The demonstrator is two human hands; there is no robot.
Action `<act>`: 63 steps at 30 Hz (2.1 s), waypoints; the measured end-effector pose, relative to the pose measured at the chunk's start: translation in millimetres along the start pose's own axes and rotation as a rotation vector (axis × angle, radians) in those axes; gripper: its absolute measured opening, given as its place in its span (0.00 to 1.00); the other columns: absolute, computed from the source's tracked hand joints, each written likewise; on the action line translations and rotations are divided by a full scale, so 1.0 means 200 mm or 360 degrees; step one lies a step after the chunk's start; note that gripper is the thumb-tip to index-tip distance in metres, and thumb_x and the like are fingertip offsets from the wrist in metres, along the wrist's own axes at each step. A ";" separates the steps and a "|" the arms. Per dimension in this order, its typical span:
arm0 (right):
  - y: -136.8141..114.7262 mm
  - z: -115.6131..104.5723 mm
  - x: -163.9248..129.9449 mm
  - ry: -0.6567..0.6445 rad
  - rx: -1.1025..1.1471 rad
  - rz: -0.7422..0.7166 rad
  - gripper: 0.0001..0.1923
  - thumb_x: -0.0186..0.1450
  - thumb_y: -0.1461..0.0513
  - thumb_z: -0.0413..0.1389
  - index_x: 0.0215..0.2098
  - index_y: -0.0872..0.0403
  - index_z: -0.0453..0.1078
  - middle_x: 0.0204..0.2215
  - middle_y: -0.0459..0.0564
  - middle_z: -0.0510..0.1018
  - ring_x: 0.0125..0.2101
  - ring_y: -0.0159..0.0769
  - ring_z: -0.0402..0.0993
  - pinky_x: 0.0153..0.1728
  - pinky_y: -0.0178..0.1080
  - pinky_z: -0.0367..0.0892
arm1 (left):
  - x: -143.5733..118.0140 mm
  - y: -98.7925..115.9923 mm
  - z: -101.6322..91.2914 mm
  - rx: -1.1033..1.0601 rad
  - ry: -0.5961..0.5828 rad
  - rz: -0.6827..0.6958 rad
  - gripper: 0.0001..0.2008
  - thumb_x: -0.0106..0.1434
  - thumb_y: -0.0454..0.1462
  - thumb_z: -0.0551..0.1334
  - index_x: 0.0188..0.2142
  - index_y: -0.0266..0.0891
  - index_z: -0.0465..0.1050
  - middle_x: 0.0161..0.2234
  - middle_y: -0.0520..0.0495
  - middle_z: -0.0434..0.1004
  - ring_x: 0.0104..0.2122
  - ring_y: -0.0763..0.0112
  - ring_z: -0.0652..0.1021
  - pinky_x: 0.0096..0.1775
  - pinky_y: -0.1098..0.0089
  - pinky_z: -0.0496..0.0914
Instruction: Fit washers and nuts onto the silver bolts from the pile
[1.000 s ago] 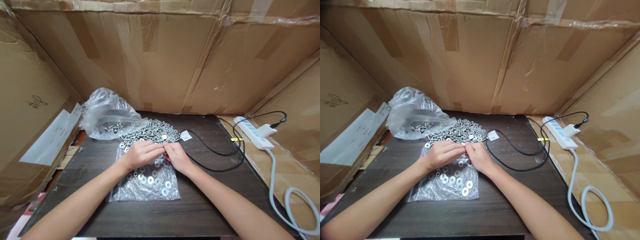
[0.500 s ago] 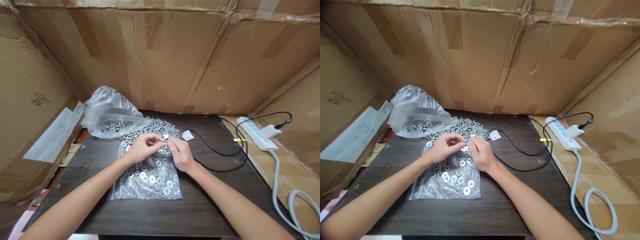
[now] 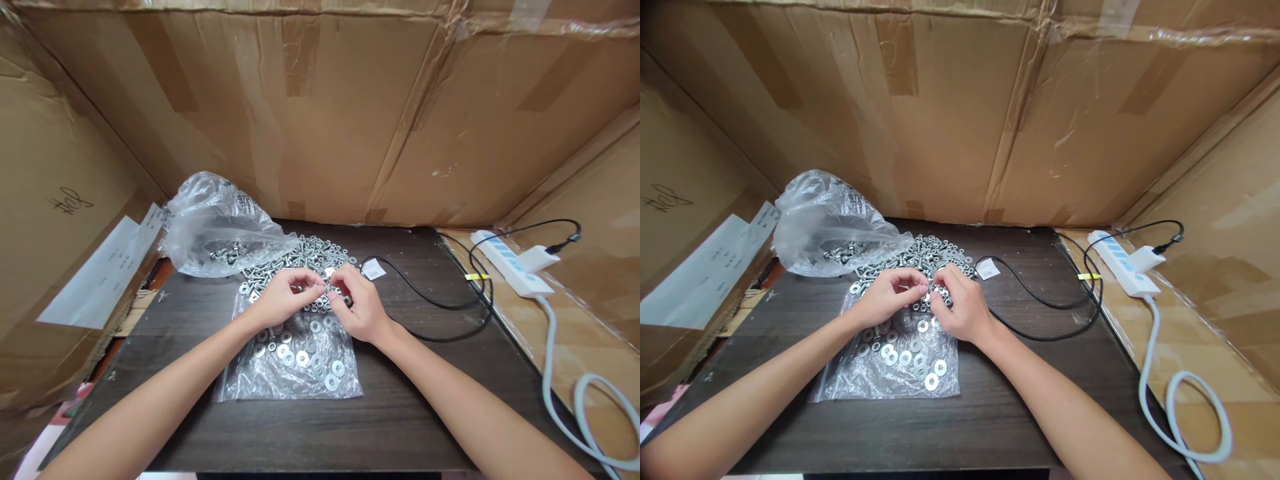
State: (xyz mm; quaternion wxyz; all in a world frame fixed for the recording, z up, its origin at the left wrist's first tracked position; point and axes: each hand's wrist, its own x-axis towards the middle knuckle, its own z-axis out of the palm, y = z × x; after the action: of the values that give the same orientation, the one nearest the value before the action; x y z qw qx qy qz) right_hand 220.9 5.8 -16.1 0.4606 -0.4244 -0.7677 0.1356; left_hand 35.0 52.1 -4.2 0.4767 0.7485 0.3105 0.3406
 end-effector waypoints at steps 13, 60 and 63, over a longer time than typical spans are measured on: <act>0.00 0.00 0.00 -0.0049 -0.0060 -0.0088 0.04 0.65 0.61 0.53 0.36 0.53 0.62 0.29 0.46 0.68 0.27 0.33 0.64 0.29 0.36 0.61 | -0.01 0.03 0.01 -0.0011 -0.0014 -0.0104 0.08 0.62 0.39 0.64 0.35 0.36 0.77 0.31 0.49 0.78 0.27 0.76 0.73 0.30 0.74 0.70; -0.02 0.04 -0.02 -0.0131 0.0170 0.0367 0.25 0.73 0.54 0.39 0.19 0.52 0.54 0.17 0.45 0.61 0.20 0.31 0.58 0.26 0.37 0.53 | -0.04 0.01 0.04 0.0933 0.0236 0.1133 0.04 0.66 0.31 0.61 0.40 0.36 0.75 0.36 0.46 0.79 0.30 0.74 0.78 0.31 0.74 0.73; -0.04 0.07 -0.03 -0.0141 0.0416 0.0703 0.29 0.72 0.48 0.38 0.16 0.52 0.53 0.14 0.44 0.58 0.18 0.30 0.55 0.23 0.37 0.51 | -0.04 0.01 0.01 0.1211 0.0215 0.1326 0.06 0.67 0.31 0.61 0.43 0.37 0.75 0.38 0.47 0.81 0.35 0.71 0.80 0.33 0.73 0.74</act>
State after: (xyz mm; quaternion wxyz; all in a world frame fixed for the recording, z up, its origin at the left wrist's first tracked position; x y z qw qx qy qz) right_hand 206.2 -0.5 -22.3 0.4368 -0.5122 -0.6517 0.3495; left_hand 32.6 43.4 -4.3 -0.0222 0.9034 0.1196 0.4112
